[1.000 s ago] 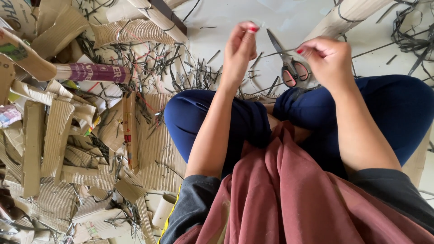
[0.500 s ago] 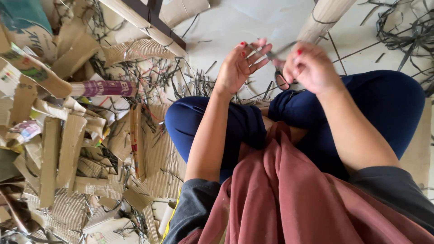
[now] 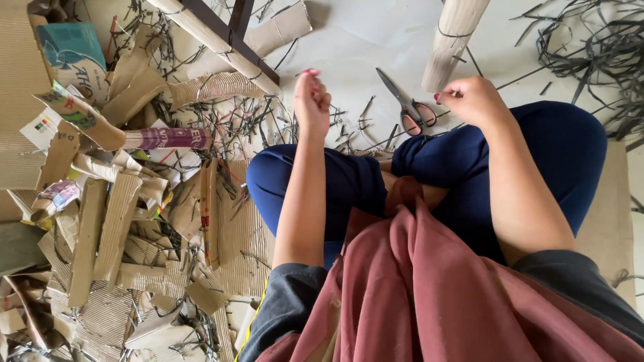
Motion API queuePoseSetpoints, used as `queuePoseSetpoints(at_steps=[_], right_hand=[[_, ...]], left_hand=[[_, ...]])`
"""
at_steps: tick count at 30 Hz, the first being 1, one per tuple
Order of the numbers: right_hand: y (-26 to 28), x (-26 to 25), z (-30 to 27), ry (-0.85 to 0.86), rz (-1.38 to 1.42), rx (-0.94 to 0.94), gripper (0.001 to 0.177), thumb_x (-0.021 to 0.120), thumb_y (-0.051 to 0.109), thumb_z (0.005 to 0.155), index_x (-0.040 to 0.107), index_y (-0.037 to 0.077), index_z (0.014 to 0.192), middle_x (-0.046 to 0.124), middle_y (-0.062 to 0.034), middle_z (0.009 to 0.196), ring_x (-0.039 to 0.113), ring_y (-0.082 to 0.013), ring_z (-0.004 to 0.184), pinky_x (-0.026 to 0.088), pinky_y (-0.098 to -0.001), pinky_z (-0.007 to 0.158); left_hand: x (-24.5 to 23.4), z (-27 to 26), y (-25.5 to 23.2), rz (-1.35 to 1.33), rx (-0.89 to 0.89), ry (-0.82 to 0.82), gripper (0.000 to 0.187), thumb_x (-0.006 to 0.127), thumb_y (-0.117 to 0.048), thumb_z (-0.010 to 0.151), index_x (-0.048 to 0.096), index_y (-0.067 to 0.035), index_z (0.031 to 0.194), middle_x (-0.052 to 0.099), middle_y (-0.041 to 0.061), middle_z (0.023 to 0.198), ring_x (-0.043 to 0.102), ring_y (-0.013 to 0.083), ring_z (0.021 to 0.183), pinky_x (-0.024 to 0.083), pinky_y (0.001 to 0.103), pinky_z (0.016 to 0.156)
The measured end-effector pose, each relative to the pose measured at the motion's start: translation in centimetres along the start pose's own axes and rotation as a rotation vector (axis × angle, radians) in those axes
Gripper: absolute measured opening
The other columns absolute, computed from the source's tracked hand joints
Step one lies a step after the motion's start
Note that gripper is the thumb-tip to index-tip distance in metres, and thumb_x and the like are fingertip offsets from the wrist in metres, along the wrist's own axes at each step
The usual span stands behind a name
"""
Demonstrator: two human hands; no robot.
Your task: Wrapping wooden furniture legs with protective paper and securing them with ties
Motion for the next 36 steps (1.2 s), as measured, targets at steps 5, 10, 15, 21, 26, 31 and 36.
queuePoseSetpoints(at_steps=[5, 10, 15, 21, 26, 31, 36], right_hand=[[-3.9, -1.9, 1.4, -0.201, -0.221, 0.106, 0.034, 0.074, 0.050, 0.096, 0.079, 0.018, 0.109, 0.074, -0.0058, 0.088, 0.072, -0.0328, 0.091, 0.060, -0.0470, 0.074], [-2.5, -2.6, 4.2, -0.482, -0.351, -0.110, 0.035, 0.080, 0.043, 0.100, 0.072, 0.012, 0.113, 0.076, -0.0142, 0.087, 0.075, -0.0415, 0.086, 0.060, -0.0540, 0.069], [2.7, 0.8, 1.9, -0.269, -0.312, -0.158, 0.022, 0.064, 0.035, 0.101, 0.075, 0.015, 0.102, 0.074, -0.0176, 0.082, 0.073, -0.0426, 0.088, 0.058, -0.0546, 0.073], [10.6, 3.1, -4.6, 0.396, -0.042, 0.010, 0.114, 0.090, 0.035, 0.070, 0.024, 0.006, 0.158, 0.048, -0.0365, 0.147, 0.049, -0.0464, 0.136, 0.041, -0.0568, 0.116], [12.0, 3.8, -4.7, 0.431, -0.001, -0.094, 0.121, 0.094, 0.025, 0.066, 0.022, 0.014, 0.162, 0.062, -0.0291, 0.126, 0.061, -0.0435, 0.119, 0.049, -0.0572, 0.103], [13.3, 5.0, -4.9, 0.421, 0.029, -0.228, 0.107, 0.087, 0.020, 0.076, 0.026, 0.014, 0.164, 0.061, -0.0214, 0.102, 0.063, -0.0388, 0.095, 0.053, -0.0558, 0.087], [13.6, 4.6, -4.3, 0.331, 0.215, -0.387, 0.086, 0.078, 0.011, 0.086, 0.035, 0.012, 0.161, 0.043, -0.0033, 0.076, 0.045, -0.0183, 0.068, 0.043, -0.0354, 0.067]], left_hand=[[3.3, -3.1, 0.8, 1.247, 0.508, 0.245, 0.006, 0.072, -0.026, 0.091, 0.077, -0.025, 0.087, 0.071, -0.004, 0.082, 0.068, 0.0119, 0.067, 0.056, 0.022, 0.064], [2.8, -4.2, 5.9, 1.687, 0.128, 0.468, 0.064, 0.073, -0.056, 0.085, 0.073, -0.007, 0.127, 0.032, 0.029, 0.163, 0.027, 0.0540, 0.150, 0.018, 0.066, 0.124], [3.4, -4.4, 6.9, 1.543, 0.165, 0.502, 0.058, 0.079, -0.048, 0.086, 0.067, -0.017, 0.134, 0.036, 0.022, 0.163, 0.040, 0.0490, 0.144, 0.032, 0.061, 0.121], [2.2, -6.1, 12.0, 0.800, -0.122, 0.708, 0.075, 0.086, -0.014, 0.092, 0.042, -0.014, 0.153, 0.060, 0.026, 0.142, 0.058, 0.0417, 0.131, 0.053, 0.048, 0.109], [4.0, -7.5, 13.2, 0.597, -0.312, 0.700, 0.066, 0.085, -0.020, 0.095, 0.049, -0.010, 0.149, 0.070, 0.022, 0.129, 0.071, 0.0238, 0.111, 0.063, 0.037, 0.093], [2.7, -5.8, 11.0, 0.674, -0.129, 0.340, 0.017, 0.080, -0.024, 0.090, 0.080, -0.009, 0.098, 0.079, 0.014, 0.078, 0.077, 0.0157, 0.075, 0.066, 0.028, 0.070], [3.2, -5.5, 10.5, 0.360, -0.202, 0.319, 0.021, 0.074, -0.015, 0.095, 0.075, 0.002, 0.108, 0.078, 0.018, 0.097, 0.077, 0.0213, 0.090, 0.064, 0.033, 0.083]])
Point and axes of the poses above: each hand's wrist, its own z-axis towards the middle knuckle, its own x-axis out of the palm, y = z × x, the point moved 9 cm from there along z, towards the middle knuckle
